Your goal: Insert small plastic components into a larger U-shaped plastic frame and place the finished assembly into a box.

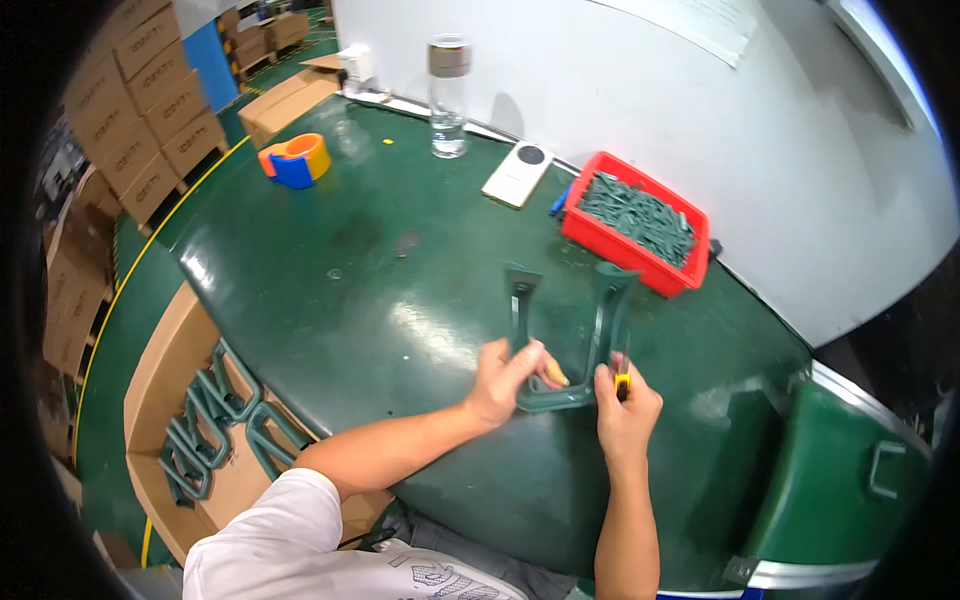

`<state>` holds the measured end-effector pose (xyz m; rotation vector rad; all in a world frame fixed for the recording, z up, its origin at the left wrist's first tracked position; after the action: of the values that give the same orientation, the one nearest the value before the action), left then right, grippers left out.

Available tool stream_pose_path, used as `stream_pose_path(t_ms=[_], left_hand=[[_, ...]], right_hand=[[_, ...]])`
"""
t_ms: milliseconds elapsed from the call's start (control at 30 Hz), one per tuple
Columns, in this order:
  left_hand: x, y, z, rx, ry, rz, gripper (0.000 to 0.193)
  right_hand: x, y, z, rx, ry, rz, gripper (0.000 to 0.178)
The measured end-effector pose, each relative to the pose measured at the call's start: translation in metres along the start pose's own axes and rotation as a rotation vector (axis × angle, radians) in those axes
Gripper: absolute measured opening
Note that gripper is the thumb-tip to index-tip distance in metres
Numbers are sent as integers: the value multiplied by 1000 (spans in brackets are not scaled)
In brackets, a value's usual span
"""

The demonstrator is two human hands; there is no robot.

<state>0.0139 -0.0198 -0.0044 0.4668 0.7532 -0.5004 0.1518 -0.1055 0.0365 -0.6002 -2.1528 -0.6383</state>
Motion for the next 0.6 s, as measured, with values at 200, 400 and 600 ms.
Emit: stream_pose_path(t_ms=[200, 400, 600], left_hand=[[-14, 2, 12, 257, 198, 253, 42], [-19, 12, 9, 79, 994, 724, 53], [-8, 11, -4, 185, 968, 813, 47]], right_hand=[[-7, -23, -2, 24, 379, 251, 10], [9, -48, 8, 189, 619, 485, 9], [2, -61, 5, 354, 878, 555, 24]])
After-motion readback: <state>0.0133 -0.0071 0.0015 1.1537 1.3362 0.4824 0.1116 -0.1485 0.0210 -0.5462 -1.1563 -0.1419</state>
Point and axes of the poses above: each hand's wrist, its own y-axis towards the middle knuckle, its own z-axis out of the palm, x = y × z, the point moved 2 cm from there along y, towards the middle knuckle, and after that the axes turned 11 degrees about -y, right-handed, at the moved point
